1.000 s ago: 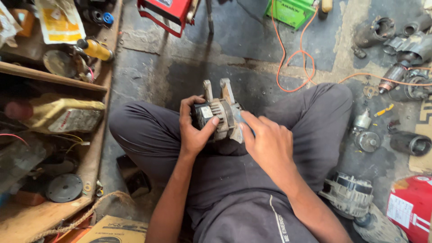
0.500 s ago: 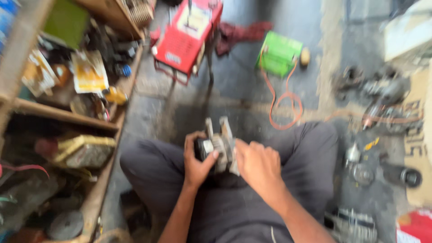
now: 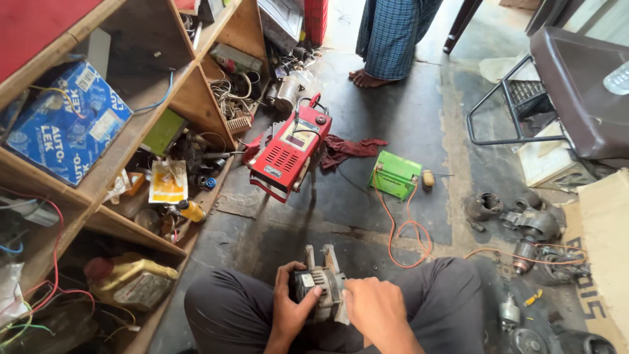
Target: The person sits on the floor and uses a flathead screwdriver to scrape and clean the surface of a car alternator. They rotate the alternator to access different sides and continue scraping the metal housing.
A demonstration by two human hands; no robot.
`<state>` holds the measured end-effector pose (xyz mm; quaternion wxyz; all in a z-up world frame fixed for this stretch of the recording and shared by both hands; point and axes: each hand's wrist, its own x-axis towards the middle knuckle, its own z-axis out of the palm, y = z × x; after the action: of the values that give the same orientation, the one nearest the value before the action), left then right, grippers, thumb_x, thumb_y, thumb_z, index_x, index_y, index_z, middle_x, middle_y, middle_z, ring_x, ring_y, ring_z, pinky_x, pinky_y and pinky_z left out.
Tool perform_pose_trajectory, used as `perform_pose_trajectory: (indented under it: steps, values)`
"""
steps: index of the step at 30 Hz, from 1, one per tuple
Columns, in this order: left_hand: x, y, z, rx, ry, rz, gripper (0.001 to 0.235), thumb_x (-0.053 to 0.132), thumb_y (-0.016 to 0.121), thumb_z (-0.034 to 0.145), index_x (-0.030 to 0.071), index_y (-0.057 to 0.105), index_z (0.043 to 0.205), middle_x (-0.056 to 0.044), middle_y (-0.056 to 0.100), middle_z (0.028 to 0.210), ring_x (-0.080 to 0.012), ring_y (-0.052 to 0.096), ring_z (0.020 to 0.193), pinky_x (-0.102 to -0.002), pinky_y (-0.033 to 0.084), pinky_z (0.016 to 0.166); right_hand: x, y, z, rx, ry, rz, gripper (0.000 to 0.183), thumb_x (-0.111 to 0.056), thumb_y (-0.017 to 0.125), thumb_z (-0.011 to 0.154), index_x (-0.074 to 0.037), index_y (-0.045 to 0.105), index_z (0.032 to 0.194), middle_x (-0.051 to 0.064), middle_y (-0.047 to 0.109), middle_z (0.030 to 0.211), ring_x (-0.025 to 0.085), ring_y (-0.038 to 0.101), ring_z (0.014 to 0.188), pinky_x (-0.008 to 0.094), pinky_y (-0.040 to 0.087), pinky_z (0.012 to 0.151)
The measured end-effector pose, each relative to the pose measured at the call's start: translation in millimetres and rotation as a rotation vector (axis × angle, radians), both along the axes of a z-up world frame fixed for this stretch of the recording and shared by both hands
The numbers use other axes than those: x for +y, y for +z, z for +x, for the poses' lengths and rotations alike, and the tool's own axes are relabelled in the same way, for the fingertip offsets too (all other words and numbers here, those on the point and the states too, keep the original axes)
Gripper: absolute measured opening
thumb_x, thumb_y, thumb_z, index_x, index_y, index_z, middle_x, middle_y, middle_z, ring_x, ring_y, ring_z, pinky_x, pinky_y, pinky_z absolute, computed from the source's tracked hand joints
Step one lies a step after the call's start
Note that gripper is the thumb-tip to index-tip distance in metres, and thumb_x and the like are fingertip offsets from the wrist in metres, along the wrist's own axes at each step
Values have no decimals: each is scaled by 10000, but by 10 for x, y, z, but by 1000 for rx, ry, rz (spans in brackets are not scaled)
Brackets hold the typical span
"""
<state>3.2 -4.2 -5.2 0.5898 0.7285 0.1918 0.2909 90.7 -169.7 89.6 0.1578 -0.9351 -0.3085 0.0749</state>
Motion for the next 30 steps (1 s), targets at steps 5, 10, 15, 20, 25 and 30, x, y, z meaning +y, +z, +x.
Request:
perform_pose_trajectory:
  steps: [5, 10, 15, 20, 25, 30]
  values:
    - [15, -22, 4, -21, -8, -16, 499, 181, 823, 728, 36, 604, 1153, -97, 640, 1080, -221, 643, 1030, -341, 492, 931, -95, -172, -32, -9, -35, 98, 278, -312, 694, 822, -224, 799, 1064, 151, 750, 859, 395, 713, 751, 523, 556, 698]
    - [-9, -127, 18, -25, -8, -68, 502, 179, 826, 724, 33, 601, 1149, -100, 629, 1077, -214, 653, 1006, -338, 507, 908, -20, -312, -7, 5, -88, 36, 274, -351, 664, 858, -259, 770, 1093, 127, 756, 891, 382, 717, 810, 525, 554, 748]
    - [89, -281, 90, -65, -4, -24, 538, 209, 847, 685, 20, 614, 1132, -116, 651, 1043, -219, 674, 989, -347, 511, 913, 23, -357, 97, 160, -54, -110, 315, -402, 662, 862, -314, 747, 1152, 122, 749, 943, 378, 725, 874, 538, 552, 827]
    - [137, -623, 141, 95, 18, -109, 563, 254, 856, 654, 38, 626, 1120, -132, 652, 1030, -237, 699, 951, -363, 529, 893, -31, -679, 150, 68, -75, 11, 306, -401, 663, 868, -296, 753, 1141, 161, 747, 923, 411, 723, 826, 557, 561, 777]
    - [266, -1011, 271, 56, 34, -36, 560, 184, 880, 631, 36, 639, 1114, -173, 686, 1012, -247, 722, 937, -388, 530, 904, -1, -1136, 271, 66, -30, -30, 310, -455, 701, 848, -279, 753, 1097, 172, 723, 890, 417, 714, 763, 592, 553, 725]
    - [228, -1228, 265, 7, -31, -307, 586, 122, 837, 648, 51, 568, 1164, -173, 773, 963, -234, 758, 879, -380, 583, 853, -66, -1352, 197, -165, 7, 244, 334, -394, 749, 788, -241, 778, 1082, 162, 716, 799, 399, 711, 610, 591, 554, 591]
